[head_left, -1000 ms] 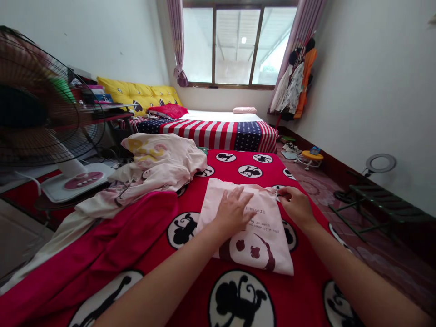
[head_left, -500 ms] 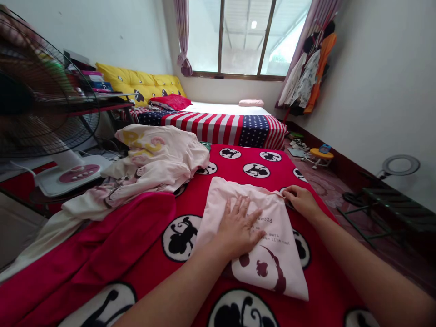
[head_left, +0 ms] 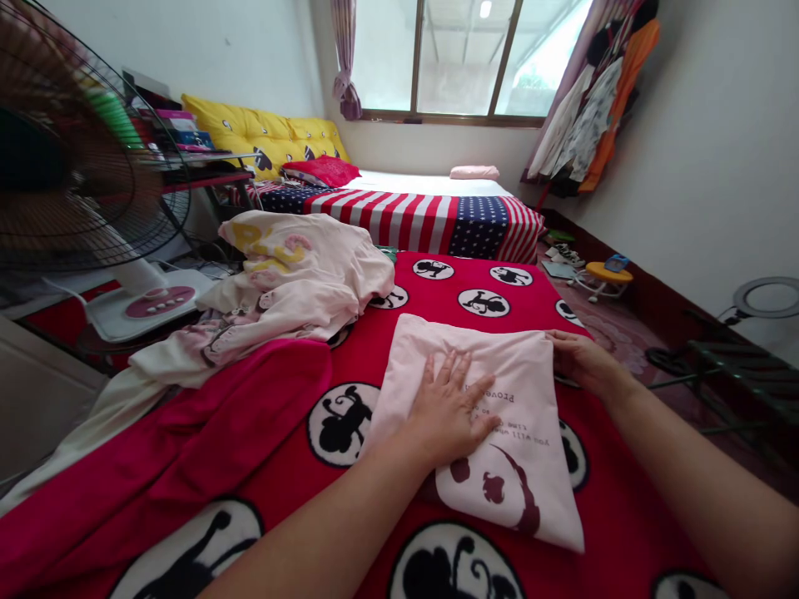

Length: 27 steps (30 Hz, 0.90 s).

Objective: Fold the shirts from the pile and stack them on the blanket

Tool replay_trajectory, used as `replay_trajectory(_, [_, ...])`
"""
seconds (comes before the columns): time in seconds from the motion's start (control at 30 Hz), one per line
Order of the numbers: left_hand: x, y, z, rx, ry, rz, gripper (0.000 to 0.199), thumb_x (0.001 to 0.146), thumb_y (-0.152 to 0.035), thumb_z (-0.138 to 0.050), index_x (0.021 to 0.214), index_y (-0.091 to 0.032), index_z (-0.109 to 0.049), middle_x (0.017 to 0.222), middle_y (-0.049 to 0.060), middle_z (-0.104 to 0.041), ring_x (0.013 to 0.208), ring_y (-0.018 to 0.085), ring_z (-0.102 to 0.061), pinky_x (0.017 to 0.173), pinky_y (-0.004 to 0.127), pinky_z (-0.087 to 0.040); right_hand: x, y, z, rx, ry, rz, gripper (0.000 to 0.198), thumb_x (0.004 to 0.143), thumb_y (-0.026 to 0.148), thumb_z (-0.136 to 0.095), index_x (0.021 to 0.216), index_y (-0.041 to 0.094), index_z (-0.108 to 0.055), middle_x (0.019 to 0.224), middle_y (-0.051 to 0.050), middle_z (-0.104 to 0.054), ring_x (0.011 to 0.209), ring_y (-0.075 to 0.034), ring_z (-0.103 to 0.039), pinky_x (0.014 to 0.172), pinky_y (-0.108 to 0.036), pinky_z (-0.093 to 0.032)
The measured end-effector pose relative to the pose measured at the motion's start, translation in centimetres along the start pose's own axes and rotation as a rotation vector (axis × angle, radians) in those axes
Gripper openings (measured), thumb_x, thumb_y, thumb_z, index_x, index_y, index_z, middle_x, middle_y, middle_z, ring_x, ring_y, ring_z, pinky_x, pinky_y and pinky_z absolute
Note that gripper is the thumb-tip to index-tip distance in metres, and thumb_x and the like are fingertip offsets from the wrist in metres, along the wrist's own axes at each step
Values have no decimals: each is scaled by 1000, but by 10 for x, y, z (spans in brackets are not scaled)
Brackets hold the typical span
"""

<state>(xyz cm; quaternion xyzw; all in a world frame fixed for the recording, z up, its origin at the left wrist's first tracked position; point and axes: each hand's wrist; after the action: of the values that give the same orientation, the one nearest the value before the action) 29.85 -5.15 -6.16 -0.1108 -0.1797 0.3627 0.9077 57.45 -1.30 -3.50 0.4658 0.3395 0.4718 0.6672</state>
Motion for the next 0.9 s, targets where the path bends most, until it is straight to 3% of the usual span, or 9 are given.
replay_trajectory(0.17, [0, 2, 1, -1, 6, -6, 62, 90, -63, -36, 144, -32, -40, 159, 7, -20, 147, 31, -9, 117, 58, -2, 7, -6, 2, -174, -87, 2, 17, 68, 37, -63, 71, 20, -60, 62, -2, -58, 56, -17, -55, 56, -31, -46])
replay_trajectory(0.27, [0, 2, -1, 0, 5, -12, 62, 90, -64, -35, 143, -32, -41, 159, 9, -22, 147, 30, -10, 116, 58, -3, -1, 3, -1, -330, -243, 50, 11, 69, 31, -62, 68, 20, -60, 68, -5, -60, 71, -23, -58, 69, -36, -46])
replay_trajectory(0.37, [0, 0, 0, -17, 6, -26, 64, 90, -62, -37, 144, -28, -40, 159, 11, -20, 147, 31, -10, 116, 59, -3, -38, 25, -24, -502, -310, 309, 18, 76, 32, -58, 88, 20, -65, 94, -11, -66, 95, -29, -59, 86, -41, -44])
replay_trajectory(0.43, [2, 2, 5, -60, -2, -20, 62, 94, -56, -34, 147, -25, -34, 159, 12, -20, 147, 29, -12, 117, 57, -6, -76, 35, -48, -577, -174, 578, 34, 86, 36, -51, 113, 18, -62, 111, -14, -65, 105, -29, -58, 93, -42, -44])
replay_trajectory(0.53, [4, 18, 17, -92, -26, 83, 56, 96, -45, -35, 148, -23, -33, 159, 12, -20, 147, 29, -14, 117, 55, -8, -131, 29, -82, -747, 81, 723, 55, 92, 44, -48, 142, 20, -43, 139, -13, -51, 129, -29, -46, 107, -47, -34])
replay_trajectory(0.67, [3, 58, 34, -78, 57, 270, 64, 89, -54, -49, 145, -27, -38, 159, 9, -18, 147, 32, -10, 113, 63, 2, -159, 3, -99, -963, 251, 719, 65, 95, 52, -42, 149, 18, -33, 153, -13, -32, 142, -30, -27, 114, -54, -21])
replay_trajectory(0.77, [0, 79, 37, -137, 94, 273, 63, 89, -53, -47, 145, -28, -37, 159, 7, -16, 147, 29, -10, 114, 60, -1, -156, 2, -94, -970, 296, 657, 64, 94, 51, -43, 148, 17, -36, 154, -13, -30, 142, -29, -26, 114, -54, -22])
replay_trajectory(0.83, [-2, 85, 36, -181, 25, 259, 60, 87, -49, -53, 142, -26, -43, 159, 8, -20, 147, 29, -12, 116, 57, -4, -158, 10, -86, -917, 242, 600, 58, 94, 48, -46, 143, 17, -43, 151, -13, -36, 139, -29, -33, 112, -52, -29])
replay_trajectory(0.9, [-3, 88, 34, -271, -153, 291, 55, 81, -39, -63, 132, -23, -56, 156, 10, -30, 144, 30, -22, 117, 50, -15, -169, 19, -79, -858, 135, 560, 52, 91, 44, -50, 136, 17, -51, 146, -14, -43, 133, -30, -42, 108, -49, -37])
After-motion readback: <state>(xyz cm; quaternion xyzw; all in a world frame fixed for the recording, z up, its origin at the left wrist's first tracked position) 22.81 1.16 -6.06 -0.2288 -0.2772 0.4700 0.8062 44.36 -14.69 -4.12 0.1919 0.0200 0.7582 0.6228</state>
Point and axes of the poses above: each hand's wrist, its own x-axis towards the middle knuckle, its own z-axis out of the back of the hand, y = z × x
